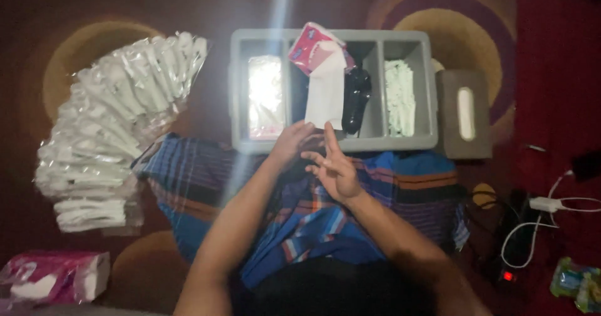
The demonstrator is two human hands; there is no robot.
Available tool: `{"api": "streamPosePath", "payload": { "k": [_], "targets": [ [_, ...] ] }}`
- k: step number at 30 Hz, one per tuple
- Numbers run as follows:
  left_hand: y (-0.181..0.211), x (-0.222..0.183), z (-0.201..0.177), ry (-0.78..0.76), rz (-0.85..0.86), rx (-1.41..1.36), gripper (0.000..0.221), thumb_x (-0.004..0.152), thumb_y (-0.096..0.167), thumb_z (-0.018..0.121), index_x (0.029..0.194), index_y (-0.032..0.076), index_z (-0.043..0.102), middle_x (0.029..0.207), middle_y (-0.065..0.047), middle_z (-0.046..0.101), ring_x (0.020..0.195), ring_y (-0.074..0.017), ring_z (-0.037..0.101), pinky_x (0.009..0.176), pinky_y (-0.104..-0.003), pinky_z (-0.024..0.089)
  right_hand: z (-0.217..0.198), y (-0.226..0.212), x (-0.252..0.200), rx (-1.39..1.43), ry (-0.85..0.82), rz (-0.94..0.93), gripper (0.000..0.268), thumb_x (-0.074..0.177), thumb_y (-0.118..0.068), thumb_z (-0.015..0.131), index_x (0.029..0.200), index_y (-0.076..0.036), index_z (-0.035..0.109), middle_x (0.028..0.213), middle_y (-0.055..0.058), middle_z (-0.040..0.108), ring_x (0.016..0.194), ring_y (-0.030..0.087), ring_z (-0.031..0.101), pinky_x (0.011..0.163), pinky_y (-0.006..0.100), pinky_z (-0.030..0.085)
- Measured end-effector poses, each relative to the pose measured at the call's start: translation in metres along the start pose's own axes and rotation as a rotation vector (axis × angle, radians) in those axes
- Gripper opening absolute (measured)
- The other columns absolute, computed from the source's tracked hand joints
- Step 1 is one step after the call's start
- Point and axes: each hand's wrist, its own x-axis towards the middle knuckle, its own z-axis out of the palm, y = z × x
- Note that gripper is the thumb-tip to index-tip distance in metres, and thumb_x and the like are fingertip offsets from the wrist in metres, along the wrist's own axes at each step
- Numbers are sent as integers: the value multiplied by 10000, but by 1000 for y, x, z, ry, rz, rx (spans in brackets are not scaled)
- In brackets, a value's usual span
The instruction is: Wrapping individual plastic spoons in paper napkins and organizing them into a sorted plastic tray.
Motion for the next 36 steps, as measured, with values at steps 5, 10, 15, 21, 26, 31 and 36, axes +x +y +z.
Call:
{"api": "streamPosePath", "payload": {
  "k": [5,10,15,21,26,31,36],
  "targets": [
    [-20,19,-23,80,-32,382,517,939,552,754,1053,48,734,963,-117,720,954,-231,678,837,-396,545,11,7,1,-38,8,24,1011,849,-81,585,1665,-225,6,1704,-54,-33,1208,295,552,911,358,572],
    [2,14,1,217,-64,328,439,935,533,732,938,95,760,837,-87,693,845,-242,676,785,-381,547,-11,14,5,-69,51,26,973,879,-34,579,1666,-214,35,1632,27,174,1212,329,580,885,379,603],
    [-16,30,-10,268,-140,27,327,994,289,692,1094,-21,671,902,-260,740,837,-376,767,542,-464,638,-41,-50,17,-669,-109,443,505,941,-165,683,1431,-90,592,1381,172,646,1050,333,742,828,402,631],
    [3,14,6,184,-126,-138,479,1019,165,647,1340,-167,520,1214,-393,630,1090,-477,685,956,-552,606,-221,-116,23,-1417,674,-139,290,903,-224,790,1189,-253,754,998,23,736,965,245,708,854,363,552],
    [-6,19,0,192,-111,-157,476,1018,167,657,1329,-168,523,1182,-369,648,1058,-462,702,932,-543,621,-163,-122,30,-1481,760,-91,231,901,-270,787,1125,-319,751,995,-75,742,918,145,711,804,297,553],
    [-6,17,-1,222,-123,-197,510,1011,161,673,1361,-165,499,1194,-385,623,1070,-496,682,942,-570,611,-108,-102,49,-1658,433,-72,300,934,-58,595,1200,-91,728,1070,184,742,1045,397,694,908,499,541],
    [-6,16,-1,189,-162,-125,508,1028,207,661,1357,-150,510,1231,-402,609,1099,-495,674,964,-564,604,-133,-77,82,-1845,391,452,486,928,-256,695,1388,-102,660,1218,246,706,1143,433,674,929,546,554]
  ]
}}
